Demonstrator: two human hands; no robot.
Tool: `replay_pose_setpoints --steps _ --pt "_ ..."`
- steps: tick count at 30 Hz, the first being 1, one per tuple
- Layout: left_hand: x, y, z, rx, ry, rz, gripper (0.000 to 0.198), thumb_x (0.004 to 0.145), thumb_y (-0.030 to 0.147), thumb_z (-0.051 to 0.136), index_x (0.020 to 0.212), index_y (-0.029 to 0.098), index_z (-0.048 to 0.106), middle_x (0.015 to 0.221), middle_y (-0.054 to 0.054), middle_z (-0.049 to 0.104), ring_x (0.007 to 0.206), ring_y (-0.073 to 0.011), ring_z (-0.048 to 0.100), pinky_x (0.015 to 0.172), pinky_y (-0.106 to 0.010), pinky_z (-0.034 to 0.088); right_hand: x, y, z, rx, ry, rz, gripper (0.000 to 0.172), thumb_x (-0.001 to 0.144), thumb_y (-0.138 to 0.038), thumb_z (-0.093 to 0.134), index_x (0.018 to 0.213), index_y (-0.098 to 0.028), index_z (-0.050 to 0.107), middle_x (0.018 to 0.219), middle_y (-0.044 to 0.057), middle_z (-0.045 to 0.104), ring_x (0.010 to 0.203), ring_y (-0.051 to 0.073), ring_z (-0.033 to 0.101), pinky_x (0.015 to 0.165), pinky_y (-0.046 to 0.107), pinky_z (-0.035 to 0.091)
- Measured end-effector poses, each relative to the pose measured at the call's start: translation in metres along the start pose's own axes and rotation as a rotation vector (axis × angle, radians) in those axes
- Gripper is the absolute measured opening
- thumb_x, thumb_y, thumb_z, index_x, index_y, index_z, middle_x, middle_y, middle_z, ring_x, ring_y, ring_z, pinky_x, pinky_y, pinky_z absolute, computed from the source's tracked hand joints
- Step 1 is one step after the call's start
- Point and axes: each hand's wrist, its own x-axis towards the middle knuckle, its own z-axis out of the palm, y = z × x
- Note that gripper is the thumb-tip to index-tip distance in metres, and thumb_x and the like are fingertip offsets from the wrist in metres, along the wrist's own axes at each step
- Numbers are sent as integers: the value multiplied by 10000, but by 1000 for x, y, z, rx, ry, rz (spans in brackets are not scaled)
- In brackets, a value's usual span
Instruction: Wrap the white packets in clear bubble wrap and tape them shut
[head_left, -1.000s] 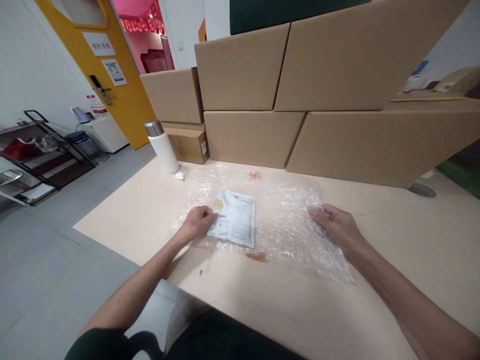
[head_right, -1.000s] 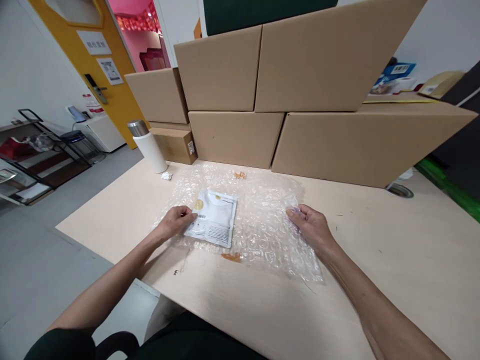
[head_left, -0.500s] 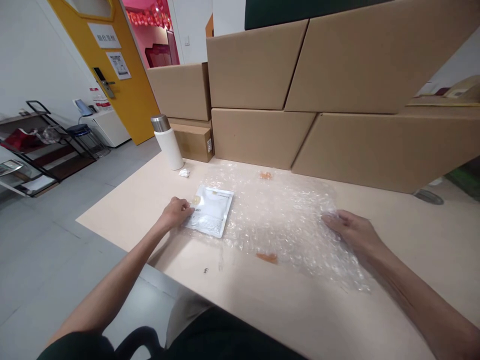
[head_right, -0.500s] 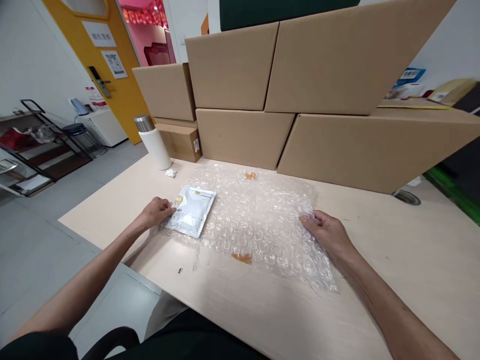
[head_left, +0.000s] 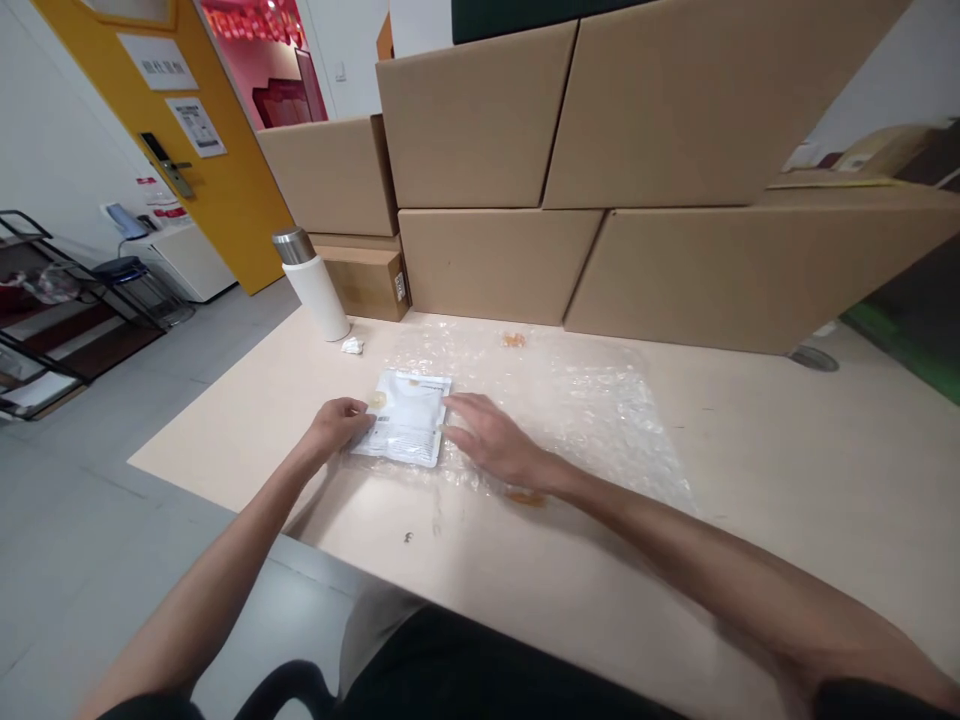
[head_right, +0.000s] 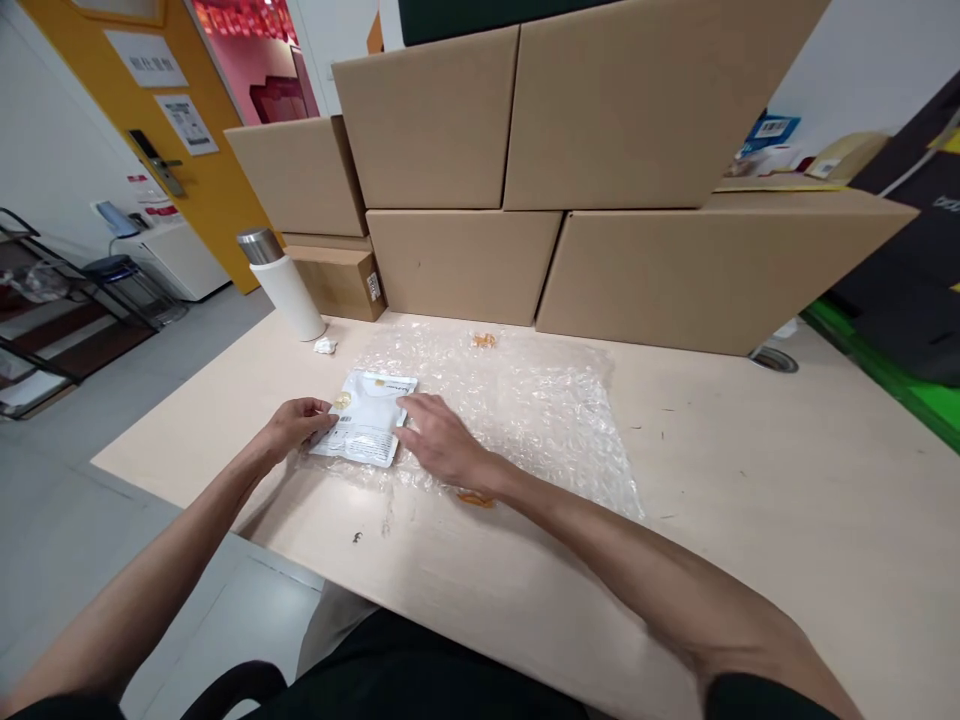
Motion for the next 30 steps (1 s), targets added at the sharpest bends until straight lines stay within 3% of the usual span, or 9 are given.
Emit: replay_pose_setpoints --steps 3,8,11,16,18,20,24,27,30 --pt "-3 9 0 -23 4 35 315 561 386 726 719 167 563 556 41 525 476 -93 446 465 -225 316 18 -8 24 105 -103 60 392 984 -436 462 1234 -175 615 1268 153 650 1189 300 568 1028 488 429" --pt "-33 51 8 -99 -12 188 311 671 377 720 817 192 516 667 42 537 534 -95 493 480 -207 346 12 -13 21 507 -80 324 468 953 -591 479 1249 -261 629 1358 101 611 1232 292 547 1017 467 427" --pt "-55 86 29 -62 -160 311 329 797 480 664 896 197 528 749 26 562 579 -101 510 503 -208 376 4 -13 14 883 -47 462 490 926 -634 491 1225 -278 649 1321 76 638 1152 261 593 947 423 474" --pt "-63 113 81 94 -369 492 529 926 664 404 889 177 606 886 -63 600 860 -218 586 655 -308 495 -11 2 -1 1196 75 686 395 894 -533 556 1004 -190 718 899 87 738 836 235 653 760 374 522" --pt "-58 111 98 212 -397 588 566 965 645 317 788 188 601 793 -64 575 932 -253 553 755 -363 496 -21 11 -15 1132 124 750 278 841 -407 617 950 -173 718 831 78 725 787 227 649 739 362 518" --pt "-53 105 110 324 -437 623 580 987 615 273 744 201 598 745 -63 548 990 -274 527 846 -409 478 -32 20 -32 944 182 712 240 785 -315 644 969 -175 708 879 73 721 823 229 650 778 368 514" --pt "-49 93 125 439 -446 598 432 976 494 387 1040 193 691 1011 -106 573 1134 -295 517 983 -463 445 -45 32 -50 299 358 407 319 817 -350 581 1090 -205 662 1208 114 644 1121 283 577 948 440 469" --pt "-47 84 126 429 -406 595 389 940 365 444 1183 169 675 1129 -131 539 1133 -292 537 1028 -478 428 -43 35 -43 17 223 237 330 905 -431 484 1081 -191 628 1217 146 627 1183 300 530 992 470 431" --pt "-41 72 117 319 -117 486 486 855 314 568 1301 124 601 1274 -175 492 1227 -340 481 1062 -519 382 -37 31 -32 -67 54 226 335 973 -466 378 903 -199 568 961 109 647 966 261 571 914 447 440"
